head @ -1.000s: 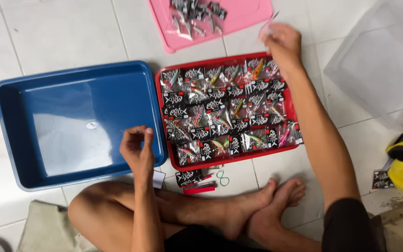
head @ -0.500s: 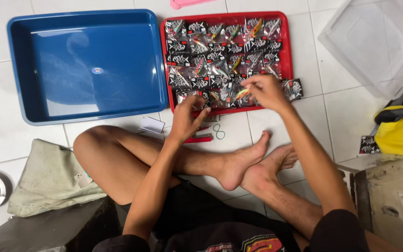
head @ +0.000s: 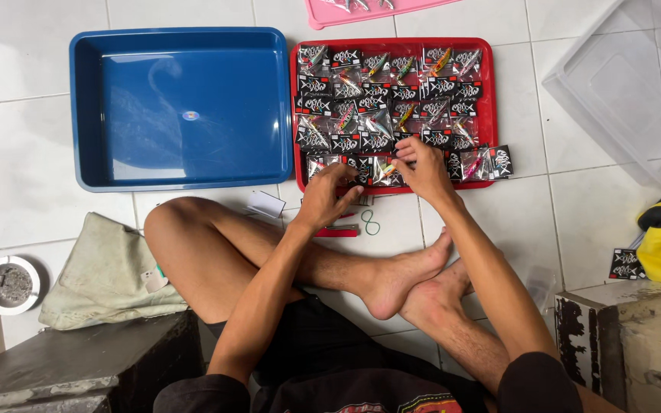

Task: The person organizes fishing lures in plastic packaging by moving them between a blue tray and a red tray on the floor.

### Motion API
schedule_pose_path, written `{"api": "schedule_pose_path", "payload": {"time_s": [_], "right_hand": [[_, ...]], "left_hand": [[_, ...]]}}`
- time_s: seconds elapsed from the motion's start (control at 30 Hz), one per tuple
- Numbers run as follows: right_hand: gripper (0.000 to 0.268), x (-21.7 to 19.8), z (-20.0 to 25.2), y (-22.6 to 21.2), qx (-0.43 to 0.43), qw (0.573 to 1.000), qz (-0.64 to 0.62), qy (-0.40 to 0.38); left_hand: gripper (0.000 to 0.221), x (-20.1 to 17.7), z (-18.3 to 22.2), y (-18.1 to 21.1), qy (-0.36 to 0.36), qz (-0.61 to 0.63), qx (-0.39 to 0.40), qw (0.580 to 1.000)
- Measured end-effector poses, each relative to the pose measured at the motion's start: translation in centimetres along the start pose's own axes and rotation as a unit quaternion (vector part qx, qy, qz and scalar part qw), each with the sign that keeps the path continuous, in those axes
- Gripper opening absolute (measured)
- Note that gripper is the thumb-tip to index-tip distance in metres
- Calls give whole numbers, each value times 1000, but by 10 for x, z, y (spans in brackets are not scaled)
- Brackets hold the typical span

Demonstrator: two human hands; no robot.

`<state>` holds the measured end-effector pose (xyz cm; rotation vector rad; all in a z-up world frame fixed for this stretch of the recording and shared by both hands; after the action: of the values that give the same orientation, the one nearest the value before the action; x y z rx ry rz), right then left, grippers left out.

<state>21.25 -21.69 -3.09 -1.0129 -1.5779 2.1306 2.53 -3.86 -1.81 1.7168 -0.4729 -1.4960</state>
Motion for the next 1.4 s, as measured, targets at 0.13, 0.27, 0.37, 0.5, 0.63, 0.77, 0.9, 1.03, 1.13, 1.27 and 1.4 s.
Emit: {"api": "schedule_pose_path", "payload": {"time_s": [0.13,0.27,0.37,0.5,0.63,0.77,0.9,1.03,1.13,1.27,1.4], "right_hand": [[31,-5,10,-29,-10,1000,-15,0],[32,-9,12,-28,27,998,-57,-1],[30,-12,12,-29,37,998,-53,8],[27,-8,7,-16,-13,1000,11,20],[25,-2,11,-20,-82,995,61,10],[25,-1,21,-25,-127,979,158,-15],[23,-3,27,-28,-125,973,194,-27],[26,1,22,-22,-129,966,221,-32],[27,1,22,-14,-143,961,235,-30],[27,-1,19,-13,-172,962,211,-33],[29,1,20,-19,-200,963,176,-39]], "left_hand": [[28,6,-2,4,-9,5,17,1000],[28,6,-2,8,-25,7,22,999],[29,5,-4,11,-28,10,33,999],[30,8,-5,9,-17,26,58,998],[28,3,0,13,5,26,44,999],[30,5,-2,8,4,33,39,999],[27,7,-7,5,4,34,33,999],[29,1,-7,5,-12,50,35,998],[29,1,-7,3,5,62,42,997],[30,-4,-10,2,4,57,52,997],[30,-9,-14,1,1,60,59,996]]}}
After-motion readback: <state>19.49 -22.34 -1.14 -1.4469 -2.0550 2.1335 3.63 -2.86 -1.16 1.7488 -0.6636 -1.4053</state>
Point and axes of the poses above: each hand's wrist, its own z-axis away from the middle knuckle, its own x-axis out of the palm, y = z × x, the point moved 1 cm from there along -z, towards the middle knuckle, and after that the axes turned 13 degrees about -z, right-handed, at the moved point
